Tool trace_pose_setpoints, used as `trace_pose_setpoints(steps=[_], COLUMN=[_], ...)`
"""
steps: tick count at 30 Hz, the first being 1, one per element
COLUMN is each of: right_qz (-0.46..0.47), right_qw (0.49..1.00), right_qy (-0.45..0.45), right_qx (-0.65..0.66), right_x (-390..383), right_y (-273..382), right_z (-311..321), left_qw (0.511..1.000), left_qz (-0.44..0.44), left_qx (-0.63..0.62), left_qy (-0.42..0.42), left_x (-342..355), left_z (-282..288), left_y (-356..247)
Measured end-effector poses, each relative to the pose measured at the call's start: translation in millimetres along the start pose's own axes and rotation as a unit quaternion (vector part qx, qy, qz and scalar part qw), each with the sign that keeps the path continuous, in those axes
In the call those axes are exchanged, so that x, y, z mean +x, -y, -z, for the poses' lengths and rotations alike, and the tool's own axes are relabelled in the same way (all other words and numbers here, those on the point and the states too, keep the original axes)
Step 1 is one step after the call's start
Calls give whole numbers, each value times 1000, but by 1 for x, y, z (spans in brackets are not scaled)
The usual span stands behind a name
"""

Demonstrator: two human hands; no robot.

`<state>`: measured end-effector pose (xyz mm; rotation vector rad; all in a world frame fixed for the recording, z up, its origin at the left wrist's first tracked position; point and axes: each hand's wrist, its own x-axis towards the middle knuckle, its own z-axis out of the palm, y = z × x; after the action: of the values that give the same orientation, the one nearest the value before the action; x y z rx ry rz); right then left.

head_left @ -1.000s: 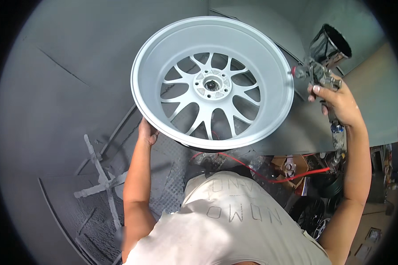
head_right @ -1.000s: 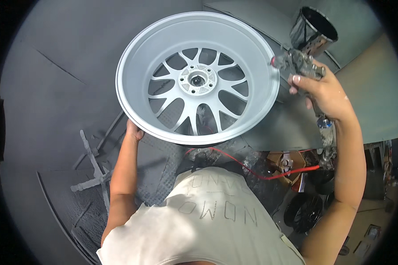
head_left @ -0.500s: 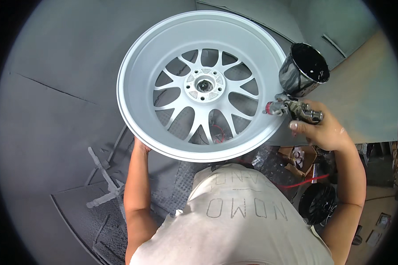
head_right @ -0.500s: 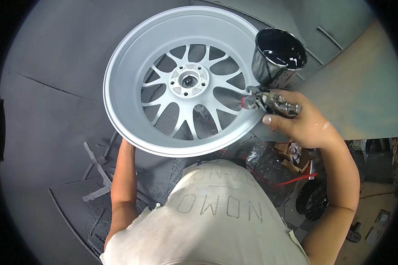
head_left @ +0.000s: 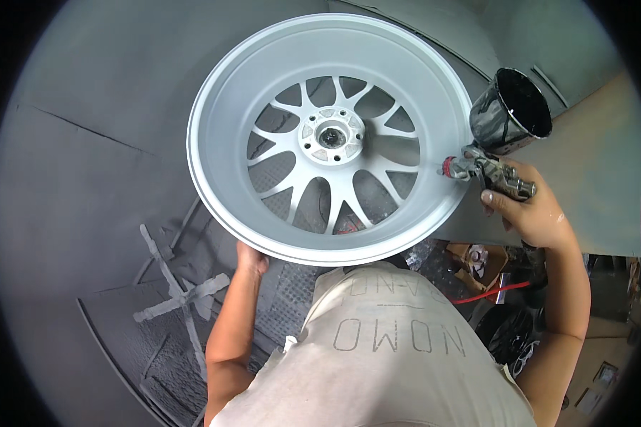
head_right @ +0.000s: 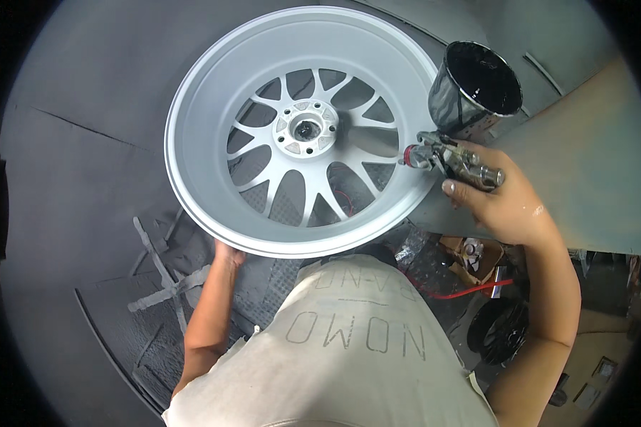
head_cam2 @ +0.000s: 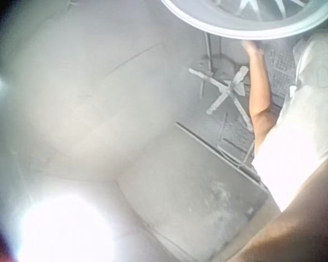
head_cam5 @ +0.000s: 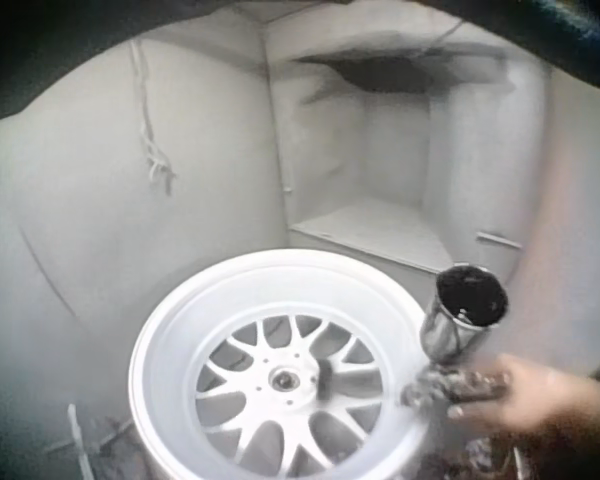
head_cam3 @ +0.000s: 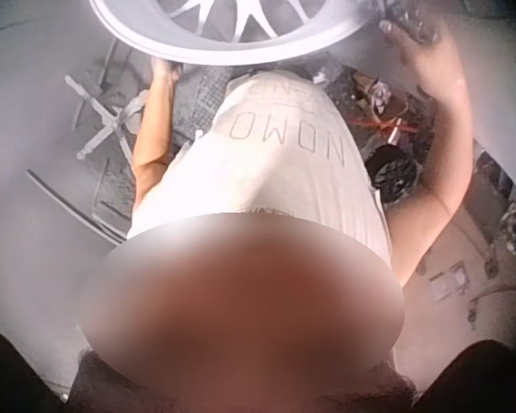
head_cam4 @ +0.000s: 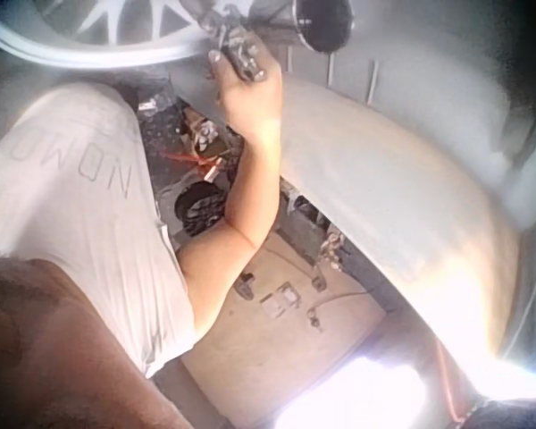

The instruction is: The person applies yellow tape to a stand component, picks up a white wheel rim, and then uses a spray gun to paint the inner spokes and barrel of the rim black.

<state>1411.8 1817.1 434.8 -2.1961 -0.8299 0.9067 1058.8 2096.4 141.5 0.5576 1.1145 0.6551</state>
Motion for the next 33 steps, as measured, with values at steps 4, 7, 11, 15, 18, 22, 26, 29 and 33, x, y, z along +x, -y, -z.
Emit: trace_pose_setpoints(steps=[4,7,11,15,18,22,26,29,33], right_qz=[-9,-4,49,77,66,-25,60,45,23], right_qw=[1000,1000,997,992,991,999,997,998,1000], right_qy=[19,28,45,97,97,40,-47,-33,14], right_qx=[1,-5,-32,33,61,-23,21,4,-9], right_x=[-2,-5,-1,4,10,19,39,37,34], right_y=[-2,-2,-6,-9,-17,1,-23,-15,-8], right_z=[6,7,9,12,9,10,16,19,16], left_qw=[1000,998,985,945,974,998,996,993,983], left_qz=[22,68,130,194,147,37,55,95,145], left_qx=[5,-14,80,210,150,49,39,56,73], left_qy=[0,4,84,161,82,10,56,45,85], left_x=[-44,-64,-77,-61,-20,29,35,-15,-58], left_z=[-26,-36,-41,-23,-9,22,13,-21,-56], left_y=[37,67,98,108,75,16,9,39,78])
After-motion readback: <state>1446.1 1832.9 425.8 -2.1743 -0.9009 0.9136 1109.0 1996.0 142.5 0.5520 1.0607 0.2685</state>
